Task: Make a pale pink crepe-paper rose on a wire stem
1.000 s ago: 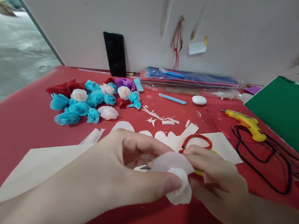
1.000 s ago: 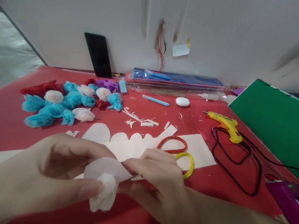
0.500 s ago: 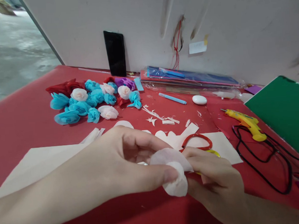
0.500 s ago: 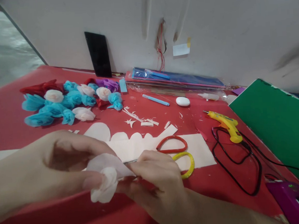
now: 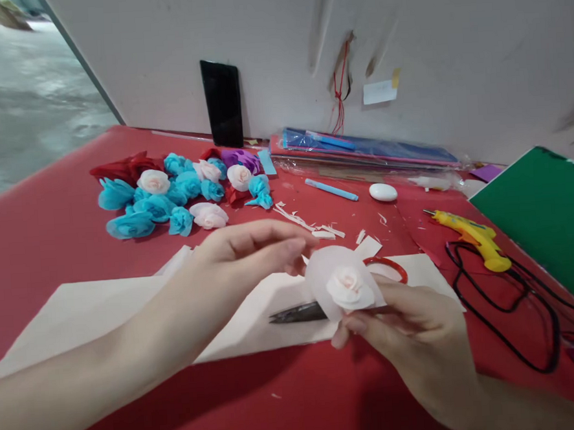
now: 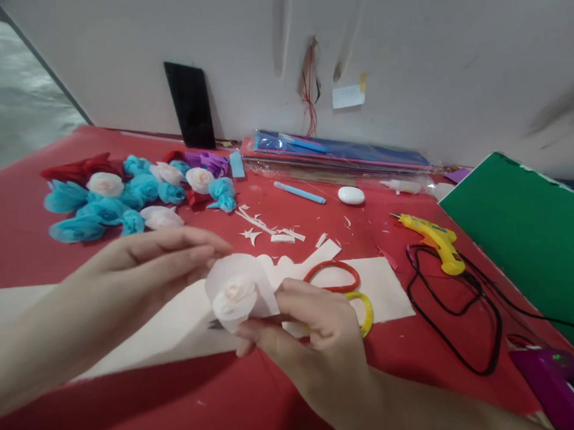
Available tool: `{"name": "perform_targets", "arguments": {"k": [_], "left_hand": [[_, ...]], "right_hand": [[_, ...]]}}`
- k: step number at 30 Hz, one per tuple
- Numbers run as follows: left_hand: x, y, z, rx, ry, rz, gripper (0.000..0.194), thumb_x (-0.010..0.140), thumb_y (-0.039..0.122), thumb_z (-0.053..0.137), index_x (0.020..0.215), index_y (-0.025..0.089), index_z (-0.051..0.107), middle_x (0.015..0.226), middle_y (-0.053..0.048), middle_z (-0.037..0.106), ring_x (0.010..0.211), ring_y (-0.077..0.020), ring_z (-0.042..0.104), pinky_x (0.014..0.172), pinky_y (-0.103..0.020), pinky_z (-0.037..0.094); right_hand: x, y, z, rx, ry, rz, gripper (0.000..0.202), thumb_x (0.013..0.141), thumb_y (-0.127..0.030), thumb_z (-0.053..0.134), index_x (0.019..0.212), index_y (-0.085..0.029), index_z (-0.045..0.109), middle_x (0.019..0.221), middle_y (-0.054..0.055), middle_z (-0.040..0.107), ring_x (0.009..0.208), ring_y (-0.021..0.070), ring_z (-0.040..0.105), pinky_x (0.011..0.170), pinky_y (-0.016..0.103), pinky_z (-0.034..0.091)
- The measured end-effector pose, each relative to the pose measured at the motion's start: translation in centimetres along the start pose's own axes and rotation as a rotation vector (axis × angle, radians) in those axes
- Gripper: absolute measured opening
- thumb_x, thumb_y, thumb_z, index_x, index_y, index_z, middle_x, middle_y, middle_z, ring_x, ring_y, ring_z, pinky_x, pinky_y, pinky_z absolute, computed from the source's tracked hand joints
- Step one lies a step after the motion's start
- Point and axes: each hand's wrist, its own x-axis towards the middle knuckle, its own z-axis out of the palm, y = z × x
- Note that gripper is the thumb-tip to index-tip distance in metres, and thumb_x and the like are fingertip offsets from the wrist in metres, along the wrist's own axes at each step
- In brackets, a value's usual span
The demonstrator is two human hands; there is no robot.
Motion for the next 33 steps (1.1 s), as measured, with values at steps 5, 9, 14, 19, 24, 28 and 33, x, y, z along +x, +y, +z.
{"name": "perform_targets", "arguments": {"k": [5,9,14,19,24,28,33], "left_hand": [[-0.4,-0.3,1.0,-0.016,-0.245,-0.027,0.018,0.082,0.012,0.071,0.076,0.027,0.079,0.069,0.009,0.076,0.074,-0.0073,0.068,0.067,-0.007,0.048],[-0.9,-0.4,1.3,0.043,-0.310,0.090,0.019,0.086,0.014,0.068,0.079,0.028,0.080,0.072,0.009,0.076,0.083,-0.0083,0.066,0.073,-0.008,0.047],[-0.8,-0.7,1.0,0.102,-0.289,0.120,0.016,0.084,0.016,0.070,0.078,0.026,0.080,0.070,0.007,0.074,0.077,-0.0079,0.063,0.070,-0.008,0.047],[-0.9,-1.0,1.1,0.062,-0.250,0.109,0.020,0.078,0.011,0.072,0.070,0.028,0.080,0.076,0.008,0.072,0.071,-0.0060,0.063,0.064,-0.006,0.048],[-1.1,-1.3,1.2,0.041,-0.211,0.076,0.017,0.076,0.016,0.077,0.065,0.028,0.080,0.075,0.004,0.071,0.070,-0.0087,0.063,0.063,-0.009,0.051],[-0.9,-1.5,1.4,-0.024,-0.198,0.037,0.012,0.073,0.020,0.081,0.065,0.028,0.080,0.075,0.004,0.069,0.066,-0.0074,0.060,0.059,-0.009,0.050],[-0.7,-2.1,1.3,-0.072,-0.232,0.024,0.011,0.074,0.027,0.083,0.063,0.030,0.080,0.073,0.003,0.066,0.066,-0.0068,0.057,0.058,-0.010,0.049]], "right_hand": [[-0.1,0.1,0.2,0.324,0.022,0.192,0.015,0.073,-0.008,0.077,0.066,-0.021,0.078,0.055,-0.005,0.072,0.049,0.0060,0.066,0.052,0.006,0.052],[-0.1,0.3,0.4,0.488,-0.018,0.239,0.017,0.072,-0.005,0.077,0.069,-0.022,0.080,0.056,-0.004,0.073,0.051,0.0064,0.068,0.055,0.007,0.054],[-0.5,0.5,0.3,0.640,-0.098,0.310,0.015,0.073,-0.008,0.081,0.076,-0.023,0.081,0.060,-0.004,0.074,0.054,0.0059,0.069,0.060,0.008,0.056],[-0.9,0.9,0.2,0.695,-0.172,0.320,0.011,0.079,-0.012,0.078,0.081,-0.023,0.080,0.066,-0.005,0.074,0.059,0.0037,0.069,0.062,0.008,0.053],[-0.9,0.9,0.1,0.718,-0.236,0.396,0.002,0.081,-0.020,0.078,0.080,-0.021,0.078,0.065,-0.003,0.075,0.061,0.0045,0.065,0.063,0.011,0.051],[-0.9,0.9,0.2,0.727,-0.268,0.448,0.009,0.082,-0.024,0.077,0.076,-0.019,0.075,0.064,-0.003,0.073,0.061,0.0052,0.062,0.065,0.015,0.048],[-0.6,1.3,0.4,0.847,-0.345,0.540,0.007,0.079,-0.021,0.079,0.079,-0.017,0.074,0.064,-0.004,0.073,0.059,0.0033,0.064,0.063,0.013,0.046]]}}
